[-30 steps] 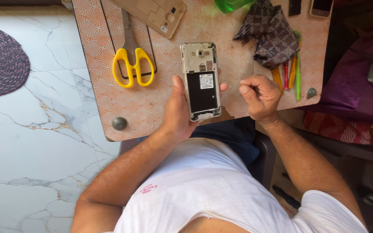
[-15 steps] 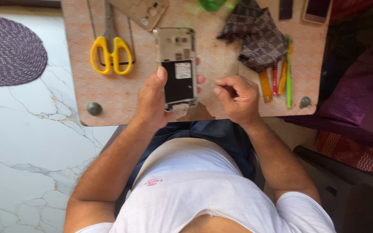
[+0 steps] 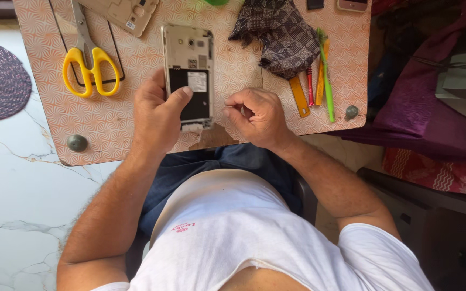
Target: The person removes the back cover and internal components of a mobile phone by hand, then places a red battery into the phone casing and secures the assembly by pressing the parts together.
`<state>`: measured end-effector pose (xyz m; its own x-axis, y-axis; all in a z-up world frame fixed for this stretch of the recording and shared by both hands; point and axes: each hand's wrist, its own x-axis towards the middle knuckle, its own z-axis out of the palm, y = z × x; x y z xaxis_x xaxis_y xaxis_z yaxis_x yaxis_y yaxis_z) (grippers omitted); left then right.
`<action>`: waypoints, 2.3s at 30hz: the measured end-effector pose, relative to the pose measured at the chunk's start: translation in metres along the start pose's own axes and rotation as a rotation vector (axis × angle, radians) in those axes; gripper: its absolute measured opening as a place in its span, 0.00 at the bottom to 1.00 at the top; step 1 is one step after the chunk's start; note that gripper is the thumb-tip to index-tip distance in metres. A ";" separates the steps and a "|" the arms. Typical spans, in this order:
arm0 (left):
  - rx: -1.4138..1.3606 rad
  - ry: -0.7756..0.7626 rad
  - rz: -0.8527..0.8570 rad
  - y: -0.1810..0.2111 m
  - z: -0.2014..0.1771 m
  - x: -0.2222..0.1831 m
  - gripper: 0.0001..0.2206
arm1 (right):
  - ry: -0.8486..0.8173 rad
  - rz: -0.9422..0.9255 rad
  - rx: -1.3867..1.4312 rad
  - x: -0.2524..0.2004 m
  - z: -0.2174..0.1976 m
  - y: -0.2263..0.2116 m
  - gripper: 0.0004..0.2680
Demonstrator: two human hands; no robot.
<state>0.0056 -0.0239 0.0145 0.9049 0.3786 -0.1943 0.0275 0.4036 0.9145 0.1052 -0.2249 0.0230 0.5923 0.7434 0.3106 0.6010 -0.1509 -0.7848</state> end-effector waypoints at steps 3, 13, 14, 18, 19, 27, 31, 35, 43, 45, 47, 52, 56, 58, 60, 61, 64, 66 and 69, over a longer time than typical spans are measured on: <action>0.332 0.055 0.092 0.004 -0.004 0.001 0.14 | -0.007 -0.006 0.001 0.001 0.000 0.000 0.05; 0.519 0.164 0.120 0.010 -0.008 0.008 0.18 | 0.047 0.081 0.007 -0.001 0.001 0.003 0.05; 0.554 0.174 0.126 0.012 -0.008 0.008 0.18 | 0.058 0.074 0.008 -0.001 0.001 0.002 0.05; 0.624 0.203 0.098 0.018 -0.004 0.009 0.19 | 0.090 0.062 0.010 0.000 0.001 0.001 0.05; 0.642 0.208 0.100 0.019 -0.003 0.009 0.19 | 0.095 0.066 0.009 -0.001 0.001 0.001 0.05; 0.859 0.246 0.003 0.036 0.010 0.009 0.32 | 0.066 0.046 0.002 0.002 0.000 0.001 0.05; 0.777 0.206 0.097 0.039 0.012 0.012 0.35 | 0.062 0.046 -0.003 0.002 -0.001 0.001 0.05; 0.912 0.234 0.098 0.041 0.009 0.013 0.34 | 0.061 0.036 0.010 0.003 -0.002 0.002 0.06; 1.043 0.278 0.174 0.039 0.009 0.012 0.25 | 0.037 0.030 0.016 0.006 -0.003 0.003 0.07; 1.045 0.286 0.165 0.036 0.009 0.011 0.25 | 0.026 0.004 0.038 0.005 -0.006 0.004 0.09; 1.030 0.280 0.183 0.033 0.007 0.010 0.24 | 0.029 0.009 0.067 0.003 -0.006 0.004 0.10; 1.009 0.307 0.245 0.028 0.003 0.008 0.27 | 0.163 0.089 -0.068 0.019 -0.011 -0.003 0.16; 1.076 0.322 0.350 0.024 0.003 0.004 0.30 | 0.264 0.013 -0.190 0.077 -0.034 0.001 0.37; 1.120 0.314 0.412 0.021 0.001 0.003 0.29 | 0.359 0.038 -0.213 0.115 -0.038 0.005 0.41; 1.156 0.314 0.431 0.020 -0.002 0.002 0.28 | 0.429 -0.252 -0.503 0.149 -0.038 0.012 0.34; 1.161 0.308 0.424 0.020 -0.004 0.003 0.28 | 0.450 -0.403 -0.637 0.161 -0.035 0.016 0.30; 1.154 0.282 0.372 0.019 -0.005 0.003 0.26 | 0.208 -0.025 -0.259 0.174 -0.034 0.029 0.21; 1.122 0.264 0.303 0.021 -0.005 0.002 0.23 | 0.235 0.008 -0.234 0.180 -0.037 0.032 0.20; 1.182 0.226 0.374 0.025 -0.006 0.002 0.22 | 0.347 -0.189 -0.317 0.200 -0.042 0.028 0.17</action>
<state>0.0057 -0.0083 0.0354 0.8498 0.4897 0.1949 0.2543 -0.7048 0.6623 0.2624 -0.1078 0.0856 0.5685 0.5243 0.6340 0.8165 -0.2652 -0.5128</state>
